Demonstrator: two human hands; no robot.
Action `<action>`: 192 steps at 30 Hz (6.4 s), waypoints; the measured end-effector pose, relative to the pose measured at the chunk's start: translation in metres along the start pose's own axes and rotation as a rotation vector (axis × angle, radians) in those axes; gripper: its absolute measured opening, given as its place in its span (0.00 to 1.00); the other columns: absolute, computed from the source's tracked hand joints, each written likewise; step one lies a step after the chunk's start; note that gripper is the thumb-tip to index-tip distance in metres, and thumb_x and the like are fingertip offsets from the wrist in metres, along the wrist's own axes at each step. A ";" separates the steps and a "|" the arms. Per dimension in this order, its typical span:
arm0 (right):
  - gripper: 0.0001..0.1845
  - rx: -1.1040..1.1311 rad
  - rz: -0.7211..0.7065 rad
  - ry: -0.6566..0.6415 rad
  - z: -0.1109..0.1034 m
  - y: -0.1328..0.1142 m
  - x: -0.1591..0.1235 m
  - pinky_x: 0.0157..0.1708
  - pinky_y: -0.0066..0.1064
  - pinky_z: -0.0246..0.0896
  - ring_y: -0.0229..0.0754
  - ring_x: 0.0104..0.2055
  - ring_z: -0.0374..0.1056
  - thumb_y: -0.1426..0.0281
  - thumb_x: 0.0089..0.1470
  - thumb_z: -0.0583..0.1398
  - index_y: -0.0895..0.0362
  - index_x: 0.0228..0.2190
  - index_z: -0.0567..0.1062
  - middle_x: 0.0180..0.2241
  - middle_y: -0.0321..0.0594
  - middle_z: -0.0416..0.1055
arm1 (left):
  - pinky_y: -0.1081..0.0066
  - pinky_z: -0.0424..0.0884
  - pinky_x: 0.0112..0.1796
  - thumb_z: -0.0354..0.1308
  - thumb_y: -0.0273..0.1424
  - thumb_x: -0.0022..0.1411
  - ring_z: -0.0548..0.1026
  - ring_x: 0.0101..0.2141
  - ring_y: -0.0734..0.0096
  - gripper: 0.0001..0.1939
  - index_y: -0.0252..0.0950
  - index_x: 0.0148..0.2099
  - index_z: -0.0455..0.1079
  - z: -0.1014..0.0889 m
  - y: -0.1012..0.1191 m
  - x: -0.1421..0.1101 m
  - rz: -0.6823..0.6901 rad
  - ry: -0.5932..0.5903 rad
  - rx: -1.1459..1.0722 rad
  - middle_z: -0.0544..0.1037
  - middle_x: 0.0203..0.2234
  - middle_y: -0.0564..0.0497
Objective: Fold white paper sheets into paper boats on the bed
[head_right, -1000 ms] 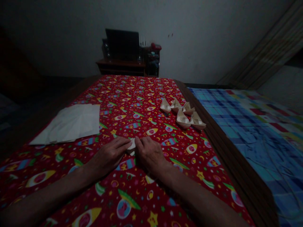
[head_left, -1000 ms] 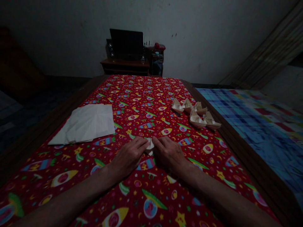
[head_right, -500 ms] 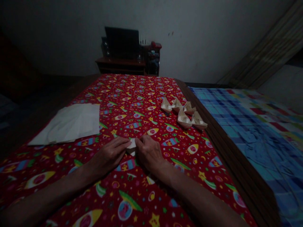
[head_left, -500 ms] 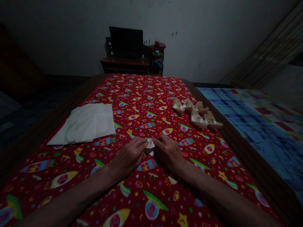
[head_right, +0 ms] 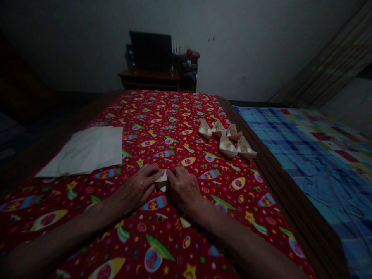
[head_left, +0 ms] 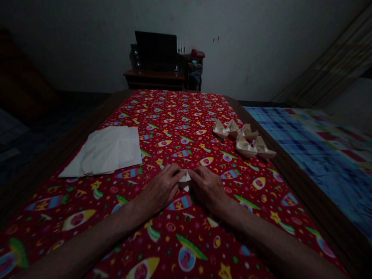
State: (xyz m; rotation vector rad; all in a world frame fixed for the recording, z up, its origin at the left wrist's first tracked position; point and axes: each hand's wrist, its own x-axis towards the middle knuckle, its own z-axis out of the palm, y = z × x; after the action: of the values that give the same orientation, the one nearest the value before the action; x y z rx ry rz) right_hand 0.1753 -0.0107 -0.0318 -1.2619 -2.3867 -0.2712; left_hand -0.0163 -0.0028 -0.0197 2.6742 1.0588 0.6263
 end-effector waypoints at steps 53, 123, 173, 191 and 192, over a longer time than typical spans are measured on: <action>0.16 0.097 -0.198 -0.145 -0.016 0.007 -0.008 0.28 0.30 0.55 0.42 0.34 0.56 0.78 0.55 0.55 0.60 0.46 0.69 0.34 0.45 0.65 | 0.61 0.62 0.42 0.51 0.28 0.61 0.65 0.42 0.60 0.18 0.36 0.55 0.61 -0.025 0.007 0.010 0.109 -0.202 0.395 0.68 0.42 0.46; 0.15 0.357 -0.075 -0.120 -0.021 -0.005 -0.011 0.52 0.40 0.59 0.45 0.52 0.64 0.70 0.62 0.49 0.58 0.47 0.70 0.50 0.46 0.69 | 0.67 0.68 0.47 0.45 0.18 0.61 0.70 0.45 0.67 0.17 0.33 0.49 0.68 -0.017 -0.003 -0.022 -0.007 0.028 0.001 0.74 0.43 0.46; 0.05 1.001 0.459 -0.081 -0.013 -0.003 0.014 0.24 0.23 0.58 0.34 0.25 0.63 0.70 0.51 0.57 0.57 0.26 0.72 0.23 0.32 0.67 | 0.79 0.62 0.24 0.55 0.30 0.54 0.67 0.23 0.77 0.07 0.34 0.30 0.72 -0.018 0.009 0.023 -0.392 0.046 -0.490 0.72 0.20 0.56; 0.03 0.963 0.462 -0.110 -0.014 -0.004 0.014 0.24 0.23 0.56 0.34 0.24 0.62 0.71 0.47 0.56 0.57 0.25 0.71 0.22 0.32 0.67 | 0.79 0.62 0.24 0.55 0.32 0.52 0.67 0.22 0.77 0.07 0.34 0.29 0.71 -0.019 0.010 0.021 -0.433 -0.001 -0.529 0.71 0.20 0.55; 0.03 0.953 0.461 -0.113 -0.014 -0.005 0.014 0.24 0.23 0.56 0.34 0.24 0.62 0.71 0.47 0.56 0.57 0.25 0.71 0.22 0.32 0.67 | 0.79 0.62 0.24 0.55 0.31 0.52 0.67 0.22 0.77 0.07 0.34 0.29 0.71 -0.019 0.011 0.021 -0.432 -0.005 -0.521 0.71 0.19 0.55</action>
State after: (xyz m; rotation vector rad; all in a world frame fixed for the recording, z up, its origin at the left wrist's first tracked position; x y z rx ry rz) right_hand 0.1686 -0.0082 -0.0128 -1.2579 -1.7918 0.9710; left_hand -0.0043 0.0045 0.0078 1.9300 1.2178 0.6878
